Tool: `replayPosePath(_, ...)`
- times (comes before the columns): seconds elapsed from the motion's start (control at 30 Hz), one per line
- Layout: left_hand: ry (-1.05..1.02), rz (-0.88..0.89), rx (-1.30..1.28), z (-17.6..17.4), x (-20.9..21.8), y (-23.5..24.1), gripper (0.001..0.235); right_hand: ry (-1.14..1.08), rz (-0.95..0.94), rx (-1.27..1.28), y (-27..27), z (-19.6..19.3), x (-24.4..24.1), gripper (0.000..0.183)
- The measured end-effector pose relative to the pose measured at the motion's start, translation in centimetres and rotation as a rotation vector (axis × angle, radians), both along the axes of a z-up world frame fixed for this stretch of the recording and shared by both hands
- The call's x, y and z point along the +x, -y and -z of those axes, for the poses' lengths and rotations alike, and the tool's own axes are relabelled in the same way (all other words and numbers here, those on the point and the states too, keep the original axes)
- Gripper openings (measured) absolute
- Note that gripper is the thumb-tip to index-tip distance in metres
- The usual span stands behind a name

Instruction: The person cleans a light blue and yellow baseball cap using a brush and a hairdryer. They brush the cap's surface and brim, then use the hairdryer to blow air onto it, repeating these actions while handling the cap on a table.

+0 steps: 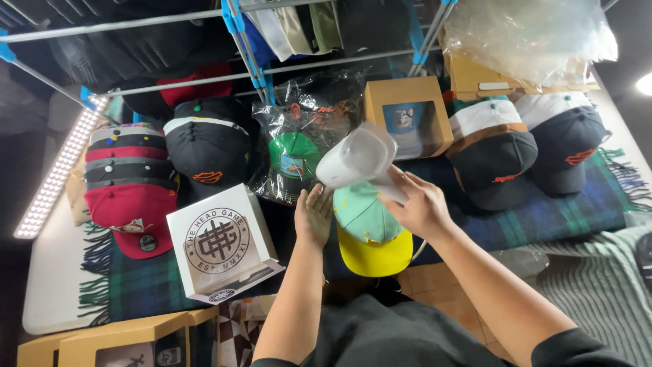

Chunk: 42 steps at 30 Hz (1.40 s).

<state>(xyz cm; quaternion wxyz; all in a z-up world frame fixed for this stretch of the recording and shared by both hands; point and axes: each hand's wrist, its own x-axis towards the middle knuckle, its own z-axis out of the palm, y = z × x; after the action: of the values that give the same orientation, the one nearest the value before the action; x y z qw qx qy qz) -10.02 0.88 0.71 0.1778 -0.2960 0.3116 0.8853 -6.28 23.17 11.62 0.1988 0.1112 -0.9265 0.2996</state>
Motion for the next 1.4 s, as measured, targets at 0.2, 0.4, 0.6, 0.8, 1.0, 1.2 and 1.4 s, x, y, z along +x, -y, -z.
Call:
replayPosePath(0.2,-0.029,0.080,-0.152,1.8,-2.7,-1.8,0.061,0.057,0.064,0.028,-2.9,0.1,-2.5,0.061)
replayPosePath(0.4,-0.047,0.245,-0.402,-5.6,-2.4,-4.0,0.053,0.209,0.115,-0.216,-6.8,0.4,-3.1,0.064)
replayPosePath(0.6,-0.125,0.259,-0.587,-5.4,-2.3,-5.0,0.046,0.446,0.277,-0.415,-10.1,-0.9,-1.1,0.065)
replayPosePath(0.8,-0.137,0.184,-0.827,-4.9,-0.1,-5.2,0.045,0.576,0.420,-0.877,-14.0,4.7,3.8,0.061)
replayPosePath(1.0,-0.286,0.187,-1.739,6.5,7.0,-0.3,0.047,0.928,0.719,-1.079,-16.2,10.7,10.5,0.033)
replayPosePath(1.2,-0.046,0.574,-1.770,7.7,11.2,1.8,0.081,0.855,0.767,-1.227,-14.4,16.7,11.0,0.022)
replayPosePath(1.4,0.053,0.666,-1.622,8.6,11.0,3.3,0.064,0.626,0.627,-1.343,-12.6,23.1,8.3,0.028)
